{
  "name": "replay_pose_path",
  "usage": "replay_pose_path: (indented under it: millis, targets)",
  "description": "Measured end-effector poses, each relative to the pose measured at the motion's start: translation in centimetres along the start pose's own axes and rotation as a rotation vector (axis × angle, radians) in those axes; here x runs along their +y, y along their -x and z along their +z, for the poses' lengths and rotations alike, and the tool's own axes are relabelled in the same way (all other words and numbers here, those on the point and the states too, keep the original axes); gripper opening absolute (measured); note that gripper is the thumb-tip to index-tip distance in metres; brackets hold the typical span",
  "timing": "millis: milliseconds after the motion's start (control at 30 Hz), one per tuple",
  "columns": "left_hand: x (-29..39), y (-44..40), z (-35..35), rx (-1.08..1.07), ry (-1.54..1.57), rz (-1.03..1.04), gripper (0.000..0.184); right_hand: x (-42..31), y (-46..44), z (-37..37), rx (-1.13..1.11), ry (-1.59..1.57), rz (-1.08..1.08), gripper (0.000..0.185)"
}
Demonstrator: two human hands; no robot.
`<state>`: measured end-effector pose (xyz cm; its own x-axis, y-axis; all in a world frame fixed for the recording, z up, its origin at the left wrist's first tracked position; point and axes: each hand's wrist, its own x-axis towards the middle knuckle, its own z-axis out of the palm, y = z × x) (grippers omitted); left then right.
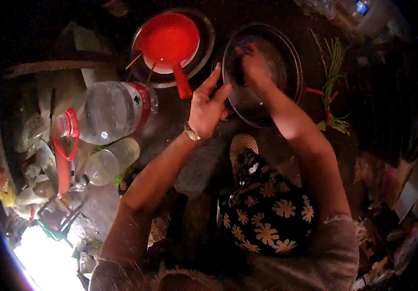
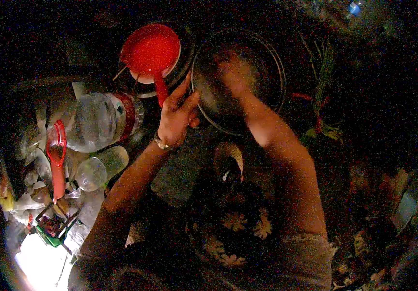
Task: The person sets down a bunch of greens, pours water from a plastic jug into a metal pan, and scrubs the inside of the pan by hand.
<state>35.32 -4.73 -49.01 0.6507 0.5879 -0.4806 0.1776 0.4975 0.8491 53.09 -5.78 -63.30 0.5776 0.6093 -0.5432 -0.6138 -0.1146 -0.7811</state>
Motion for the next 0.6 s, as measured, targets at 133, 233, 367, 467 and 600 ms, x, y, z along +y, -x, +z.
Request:
replay_pose_path:
  millis: [133,233,367,467,600]
  targets:
    - [0.2,-0.1,0.1,0.011,-0.014,-0.004,0.053,3.0,5.1,-0.4,-0.281,0.548,-0.236,0.041]
    - [-0.2,-0.1,-0.4,0.046,-0.039,0.042,0.052,2.1,8.4,-4.3,-0.653,0.992,-0.367,0.046]
    - [0.0,-0.4,0.1,0.07,0.061,0.03,0.05,0.8,6.9,-8.9,-0.426,1.889,-0.415,0.051]
    - [0.2,-0.4,-0.1,0.111,0.013,0.004,0.05,1.0,3.4,-8.2,-0.138,1.548,-0.66,0.04]
    - [0.4,-0.5,0.2,-0.012,-0.07,0.051,0.054,-0.1,1.4,-4.1,0.053,1.195,-0.435,0.046]
